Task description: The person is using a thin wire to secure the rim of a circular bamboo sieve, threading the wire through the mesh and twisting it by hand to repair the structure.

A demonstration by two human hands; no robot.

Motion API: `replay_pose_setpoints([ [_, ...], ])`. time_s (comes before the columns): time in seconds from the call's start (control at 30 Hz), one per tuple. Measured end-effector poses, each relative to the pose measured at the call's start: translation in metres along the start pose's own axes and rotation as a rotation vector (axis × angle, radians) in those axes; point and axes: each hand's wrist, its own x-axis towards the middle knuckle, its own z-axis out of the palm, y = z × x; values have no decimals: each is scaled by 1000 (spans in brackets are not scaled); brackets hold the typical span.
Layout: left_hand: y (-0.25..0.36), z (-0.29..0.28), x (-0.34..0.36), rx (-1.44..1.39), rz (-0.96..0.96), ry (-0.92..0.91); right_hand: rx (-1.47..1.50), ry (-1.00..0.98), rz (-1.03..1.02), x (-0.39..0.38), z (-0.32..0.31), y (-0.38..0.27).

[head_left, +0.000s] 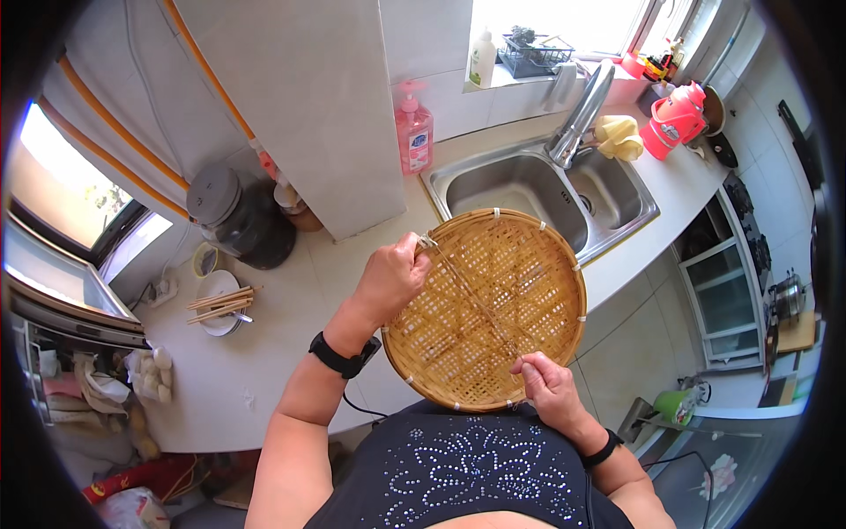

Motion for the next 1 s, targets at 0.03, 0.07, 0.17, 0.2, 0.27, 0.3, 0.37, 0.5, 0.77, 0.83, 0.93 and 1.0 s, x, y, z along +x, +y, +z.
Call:
replay_pose_setpoints([
  [0.03,-1,0,2,-14,-1,1,3,-1,2,1,0,0],
  [0.07,-1,1,3,-29,-2,3,6,-3,4,2,-1,0],
  [0.17,-3,1,5,-7,9,-1,-11,-2,11,8,0,-2],
  [0.2,-3,1,6,-12,6,-4,-9,1,20,9,0,-2],
  [0.27,-3,1,6,-23,2,-10,-5,9,38,11,1,-1],
  [0.3,-3,3,6,22,47,13,4,10,28,13,2,-1],
  [0.37,-2,7,5,112,138,61,24,13,8,19,5,-3],
  [0.5,24,25,4,173,274,3,-125,123,-229,61,8,-14],
  [0.77,44,31,16,111,360,-17,1199,-102,241,125,13,-41],
  [0.83,28,32,20,41,373,-10,768,-48,24,123,10,-47],
  [0.93,16,9,29,42,242,-103,-317,235,-535,106,-36,-59],
  [1.0,20,-14,35,19,124,-219,-391,352,-586,120,-80,-63],
])
